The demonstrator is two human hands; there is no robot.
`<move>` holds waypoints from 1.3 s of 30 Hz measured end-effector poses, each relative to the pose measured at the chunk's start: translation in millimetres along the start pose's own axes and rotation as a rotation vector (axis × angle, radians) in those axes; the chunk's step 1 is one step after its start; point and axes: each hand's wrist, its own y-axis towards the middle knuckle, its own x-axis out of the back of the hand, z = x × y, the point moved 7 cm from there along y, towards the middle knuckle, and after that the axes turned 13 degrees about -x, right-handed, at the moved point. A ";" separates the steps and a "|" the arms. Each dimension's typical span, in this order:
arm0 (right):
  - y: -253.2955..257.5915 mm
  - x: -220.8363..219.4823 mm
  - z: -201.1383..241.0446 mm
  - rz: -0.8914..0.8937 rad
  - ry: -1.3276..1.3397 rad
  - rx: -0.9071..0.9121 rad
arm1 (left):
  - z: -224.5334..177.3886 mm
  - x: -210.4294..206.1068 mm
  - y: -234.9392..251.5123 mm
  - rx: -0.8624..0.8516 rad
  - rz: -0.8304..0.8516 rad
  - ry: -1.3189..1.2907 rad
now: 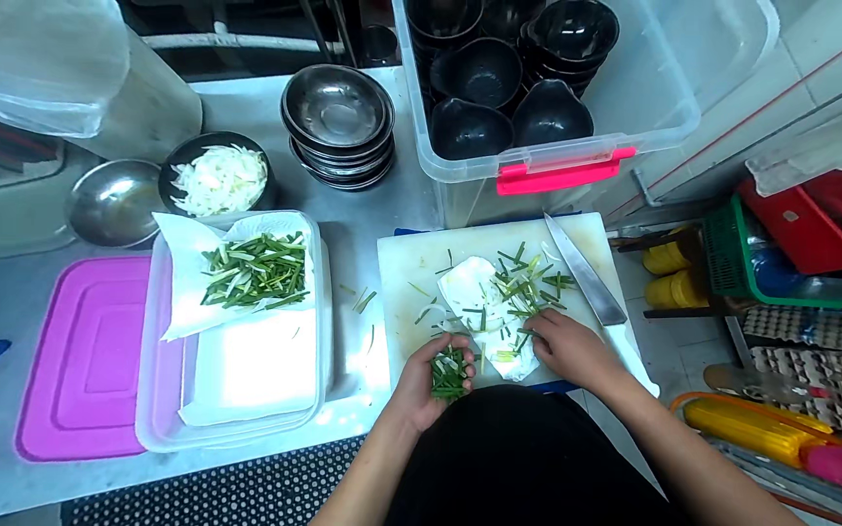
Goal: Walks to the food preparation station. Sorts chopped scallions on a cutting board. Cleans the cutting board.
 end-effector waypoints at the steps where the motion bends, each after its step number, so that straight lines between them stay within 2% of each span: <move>1: 0.5 -0.8 0.2 -0.006 -0.009 0.010 | -0.6 0.0 -0.5 -0.003 -0.004 0.000; 6: 1.9 7.7 -0.8 0.024 -0.029 0.017 | -2.3 0.8 -2.6 -0.019 -0.038 0.025; 10: -0.8 22.5 -5.3 -0.004 0.105 -0.003 | -2.5 1.8 -3.3 -0.018 -0.033 0.012; 13: -5.1 29.8 -7.9 0.098 0.406 -0.124 | -1.2 1.7 -2.0 -0.016 -0.025 0.003; 16: -8.1 21.9 -8.0 0.354 0.844 -0.320 | -1.4 0.9 -1.5 -0.012 -0.020 0.008; 17: -7.7 17.8 -10.9 0.379 0.830 -0.369 | -1.2 0.8 -1.5 -0.011 -0.022 0.009; 19: -5.8 17.7 -23.3 0.274 0.485 -0.473 | -0.8 0.3 -1.2 -0.011 -0.022 0.010; 20: -6.5 21.1 -26.3 0.215 0.415 -0.490 | -1.6 -0.1 -1.3 -0.013 -0.021 0.010; 23: -14.5 39.2 -16.1 0.212 0.552 -0.437 | -2.7 1.0 -3.5 -0.016 -0.027 0.002; 26: -19.9 41.3 -1.7 0.405 0.950 -0.342 | -0.1 1.1 -2.5 -0.007 -0.038 0.004; 27: -16.6 35.9 -5.1 0.398 0.883 -0.347 | 0.6 0.5 -1.6 -0.006 -0.031 0.004; 29: -11.4 22.1 -19.7 0.265 0.561 -0.472 | 2.3 -0.9 -1.5 -0.002 -0.026 0.012; 30: -11.5 18.5 -20.9 0.232 0.516 -0.490 | 1.2 -2.1 -0.7 -0.001 -0.026 0.023; 35: -20.4 21.0 21.5 0.368 0.671 -0.379 | -1.2 -4.1 -4.1 -0.018 -0.022 0.123; 39: -18.4 6.9 52.3 0.466 0.562 -0.297 | -1.0 -12.9 -2.6 -0.050 0.093 0.265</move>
